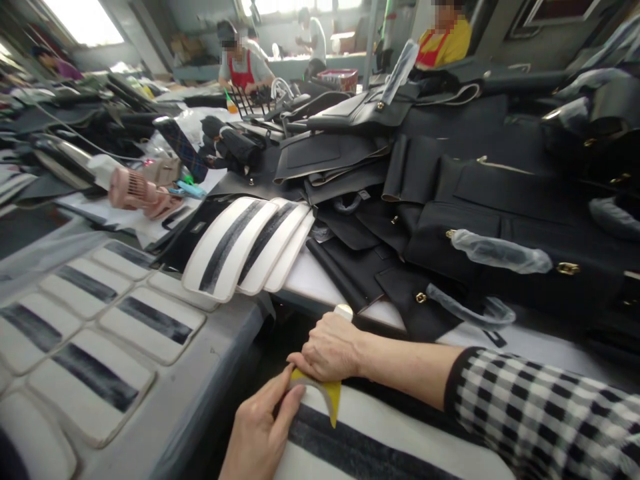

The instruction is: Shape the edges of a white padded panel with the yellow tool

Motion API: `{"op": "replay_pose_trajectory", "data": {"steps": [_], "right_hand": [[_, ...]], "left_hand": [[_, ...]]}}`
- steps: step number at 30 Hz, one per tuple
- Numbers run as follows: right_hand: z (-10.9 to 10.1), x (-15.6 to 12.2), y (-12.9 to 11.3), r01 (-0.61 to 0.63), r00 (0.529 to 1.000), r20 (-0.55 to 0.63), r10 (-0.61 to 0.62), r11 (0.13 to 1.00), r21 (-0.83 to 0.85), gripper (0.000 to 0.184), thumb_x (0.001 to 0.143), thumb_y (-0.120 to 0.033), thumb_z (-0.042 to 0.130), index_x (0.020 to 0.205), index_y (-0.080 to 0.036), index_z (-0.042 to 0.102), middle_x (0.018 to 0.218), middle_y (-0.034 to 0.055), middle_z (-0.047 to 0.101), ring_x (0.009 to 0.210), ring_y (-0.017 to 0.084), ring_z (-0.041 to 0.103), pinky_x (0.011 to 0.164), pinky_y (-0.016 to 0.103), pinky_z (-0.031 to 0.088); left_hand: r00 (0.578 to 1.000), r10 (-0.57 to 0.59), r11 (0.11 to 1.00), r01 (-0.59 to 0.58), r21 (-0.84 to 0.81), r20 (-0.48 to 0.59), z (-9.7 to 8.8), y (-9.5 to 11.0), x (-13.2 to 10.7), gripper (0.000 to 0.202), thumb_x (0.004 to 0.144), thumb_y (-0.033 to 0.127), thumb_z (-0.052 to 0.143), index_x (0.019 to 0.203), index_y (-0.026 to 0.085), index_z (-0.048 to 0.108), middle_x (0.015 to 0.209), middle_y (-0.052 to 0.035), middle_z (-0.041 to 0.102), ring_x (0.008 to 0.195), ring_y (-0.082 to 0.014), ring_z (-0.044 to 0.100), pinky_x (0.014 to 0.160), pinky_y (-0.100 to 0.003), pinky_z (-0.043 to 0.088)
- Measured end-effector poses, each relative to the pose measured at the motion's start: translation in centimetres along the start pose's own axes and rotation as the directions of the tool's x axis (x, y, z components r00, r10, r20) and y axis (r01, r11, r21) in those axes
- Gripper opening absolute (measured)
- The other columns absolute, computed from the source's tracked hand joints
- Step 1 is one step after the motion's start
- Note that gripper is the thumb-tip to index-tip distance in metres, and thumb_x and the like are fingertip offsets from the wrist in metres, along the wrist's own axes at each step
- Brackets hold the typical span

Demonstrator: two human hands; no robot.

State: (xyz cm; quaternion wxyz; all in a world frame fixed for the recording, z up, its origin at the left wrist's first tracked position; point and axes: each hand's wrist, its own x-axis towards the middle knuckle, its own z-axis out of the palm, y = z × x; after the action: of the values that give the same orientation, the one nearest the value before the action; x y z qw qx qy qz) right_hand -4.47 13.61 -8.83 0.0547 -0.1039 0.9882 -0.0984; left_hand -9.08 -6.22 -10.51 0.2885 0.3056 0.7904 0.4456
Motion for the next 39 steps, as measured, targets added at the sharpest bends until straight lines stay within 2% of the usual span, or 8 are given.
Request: {"op": "replay_pose_trajectory", "data": {"steps": [10,21,23,26,28,30,34,39], "right_hand": [[-0.5,-1.6,-2.4,-0.219,0.974,0.045,0.221,0.975,-0.044,0.064,0.104,-0.037,0.020,0.069,-0.018,0.069,0.067,0.0091,0.072,0.056,0.023,0.067,0.051,0.031,0.025],[0.3,-4.2,-1.8,-0.368,0.930,0.066,0.363,0.921,0.129,0.063,0.103,-0.045,0.021,0.070,-0.017,0.066,0.067,0.0075,0.069,0.057,0.019,0.060,0.056,0.031,0.026],[0.4,-5.6,-1.2,-0.492,0.867,0.117,0.485,0.790,0.366,0.066,0.101,-0.055,0.021,0.062,-0.017,0.059,0.061,0.0047,0.062,0.055,0.016,0.052,0.055,0.030,0.026],[0.8,-7.7,-0.3,-0.512,0.781,0.268,0.563,0.333,0.792,0.070,0.095,-0.071,0.016,0.071,-0.017,0.055,0.057,-0.0017,0.044,0.052,0.012,0.036,0.052,0.027,0.027],[1.0,-8.8,0.3,-0.403,0.805,0.324,0.498,0.056,0.914,0.074,0.090,-0.078,0.017,0.093,-0.017,0.057,0.060,-0.0047,0.037,0.054,0.012,0.030,0.051,0.026,0.027],[1.1,-9.2,0.6,-0.324,0.855,0.307,0.417,-0.031,0.946,0.076,0.086,-0.082,0.027,0.118,-0.017,0.052,0.067,-0.0049,0.039,0.057,0.012,0.032,0.054,0.025,0.029],[1.4,-8.6,0.6,-0.381,0.866,0.279,0.414,0.189,0.905,0.062,0.080,-0.061,0.065,0.127,-0.022,0.053,0.095,0.0010,0.060,0.081,0.017,0.051,0.069,0.027,0.039],[1.8,-6.6,-0.8,-0.525,0.808,0.309,0.502,0.373,0.765,0.031,0.089,-0.047,0.057,0.109,-0.024,0.062,0.094,0.0008,0.067,0.084,0.019,0.059,0.071,0.029,0.041]], "left_hand": [[0.911,-0.149,0.532,0.401,-0.745,0.384,0.0,0.8,2.4,0.038,0.088,0.036,0.061,0.118,0.014,0.069,0.103,-0.0101,0.072,0.095,-0.0237,0.065,0.087,-0.032,0.048],[0.886,-0.188,0.595,0.446,-0.669,0.423,0.0,-0.6,3.3,0.040,0.080,0.035,0.068,0.115,0.014,0.071,0.099,-0.0096,0.074,0.096,-0.0236,0.064,0.086,-0.031,0.045],[0.893,-0.179,0.616,0.428,-0.661,0.412,0.2,-0.8,3.2,0.042,0.081,0.038,0.068,0.116,0.015,0.071,0.105,-0.0095,0.073,0.096,-0.0227,0.064,0.086,-0.030,0.045],[0.915,-0.142,0.670,0.370,-0.643,0.379,0.5,-1.3,3.0,0.042,0.083,0.043,0.067,0.116,0.018,0.071,0.116,-0.0090,0.070,0.099,-0.0220,0.063,0.086,-0.028,0.045],[0.924,-0.122,0.713,0.335,-0.616,0.361,0.7,-1.8,2.9,0.042,0.085,0.047,0.065,0.118,0.021,0.069,0.121,-0.0083,0.067,0.102,-0.0220,0.062,0.085,-0.028,0.046],[0.927,-0.106,0.746,0.313,-0.588,0.359,0.8,-2.2,2.9,0.043,0.087,0.049,0.063,0.121,0.022,0.068,0.124,-0.0075,0.066,0.104,-0.0221,0.061,0.086,-0.027,0.046],[0.916,-0.122,0.766,0.332,-0.550,0.383,0.9,-2.5,3.0,0.047,0.087,0.053,0.062,0.123,0.023,0.066,0.123,-0.0062,0.066,0.094,-0.0193,0.060,0.077,-0.025,0.045],[0.914,-0.130,0.799,0.326,-0.505,0.385,0.8,-2.4,3.1,0.050,0.087,0.054,0.062,0.126,0.022,0.065,0.104,-0.0043,0.070,0.081,-0.0157,0.055,0.068,-0.023,0.041]]}}
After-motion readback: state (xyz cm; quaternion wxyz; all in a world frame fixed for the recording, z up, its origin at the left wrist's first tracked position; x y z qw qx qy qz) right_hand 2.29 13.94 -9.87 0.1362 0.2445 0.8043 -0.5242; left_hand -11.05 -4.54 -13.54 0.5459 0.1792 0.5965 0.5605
